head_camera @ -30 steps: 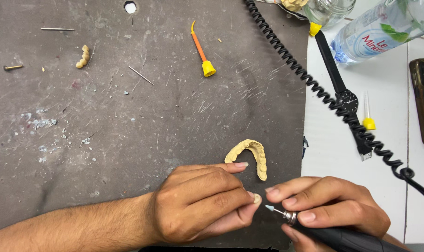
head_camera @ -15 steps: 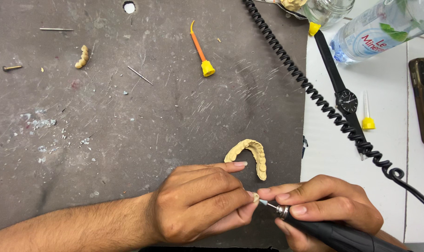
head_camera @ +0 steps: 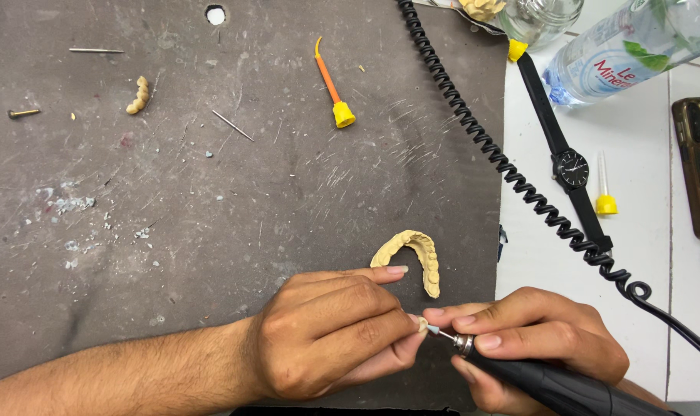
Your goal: The person works at a dental laboratory bench, holding a dental stone tooth model and a small dental prosthetic piece. They use a rotary grinding tool to grind and shape the small piece, periodically fitting it against the model and turning it to grind other surfaces.
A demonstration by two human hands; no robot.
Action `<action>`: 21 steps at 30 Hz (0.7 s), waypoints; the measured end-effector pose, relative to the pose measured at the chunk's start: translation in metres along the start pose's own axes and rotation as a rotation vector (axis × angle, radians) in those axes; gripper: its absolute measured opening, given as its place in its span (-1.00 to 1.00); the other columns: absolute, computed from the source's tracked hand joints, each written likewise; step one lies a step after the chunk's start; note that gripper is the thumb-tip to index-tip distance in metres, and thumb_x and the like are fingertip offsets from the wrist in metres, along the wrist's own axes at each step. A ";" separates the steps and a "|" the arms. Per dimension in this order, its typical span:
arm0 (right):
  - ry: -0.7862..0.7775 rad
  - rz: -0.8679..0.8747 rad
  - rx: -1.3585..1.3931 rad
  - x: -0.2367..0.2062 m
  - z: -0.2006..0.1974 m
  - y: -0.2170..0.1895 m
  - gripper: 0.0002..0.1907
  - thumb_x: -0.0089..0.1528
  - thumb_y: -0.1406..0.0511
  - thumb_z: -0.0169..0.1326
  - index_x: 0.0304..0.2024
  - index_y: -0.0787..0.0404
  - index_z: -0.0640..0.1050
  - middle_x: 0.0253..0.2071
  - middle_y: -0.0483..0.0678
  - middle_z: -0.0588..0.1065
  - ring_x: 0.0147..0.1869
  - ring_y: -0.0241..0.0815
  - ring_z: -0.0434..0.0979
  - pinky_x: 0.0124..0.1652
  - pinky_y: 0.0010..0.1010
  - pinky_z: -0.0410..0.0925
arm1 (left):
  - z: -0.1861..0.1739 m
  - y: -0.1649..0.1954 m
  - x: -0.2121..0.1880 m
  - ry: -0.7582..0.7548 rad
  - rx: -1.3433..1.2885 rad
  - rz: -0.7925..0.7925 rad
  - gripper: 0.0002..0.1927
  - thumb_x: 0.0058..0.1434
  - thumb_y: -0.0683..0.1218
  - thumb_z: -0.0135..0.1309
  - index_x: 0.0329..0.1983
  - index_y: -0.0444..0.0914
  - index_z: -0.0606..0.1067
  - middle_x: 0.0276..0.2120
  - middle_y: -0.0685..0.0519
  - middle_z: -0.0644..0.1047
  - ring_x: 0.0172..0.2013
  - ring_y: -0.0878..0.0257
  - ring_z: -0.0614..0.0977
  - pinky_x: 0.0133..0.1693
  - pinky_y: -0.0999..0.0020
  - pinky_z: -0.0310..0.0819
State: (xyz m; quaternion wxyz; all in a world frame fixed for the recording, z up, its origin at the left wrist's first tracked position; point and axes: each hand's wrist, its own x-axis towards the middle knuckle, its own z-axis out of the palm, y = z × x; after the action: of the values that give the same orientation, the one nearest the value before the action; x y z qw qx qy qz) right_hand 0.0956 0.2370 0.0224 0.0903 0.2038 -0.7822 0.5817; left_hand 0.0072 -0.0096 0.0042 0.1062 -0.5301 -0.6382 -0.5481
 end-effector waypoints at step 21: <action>0.008 0.028 0.010 -0.002 0.000 -0.001 -0.70 0.13 0.48 0.26 -0.14 0.24 0.47 -0.21 0.12 0.56 -0.01 0.08 0.74 -0.03 -0.20 0.60 | 0.000 0.001 0.003 -0.002 -0.011 0.003 -0.80 0.36 -0.25 0.37 -0.09 -0.39 0.55 -0.25 0.00 0.57 -0.22 0.21 0.71 0.18 0.11 0.72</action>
State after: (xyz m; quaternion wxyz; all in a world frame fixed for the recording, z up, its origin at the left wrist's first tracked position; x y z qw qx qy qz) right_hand 0.0981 0.2369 0.0226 0.0845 0.1910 -0.7818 0.5875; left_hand 0.0066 -0.0082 0.0074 0.1038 -0.5321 -0.6344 -0.5510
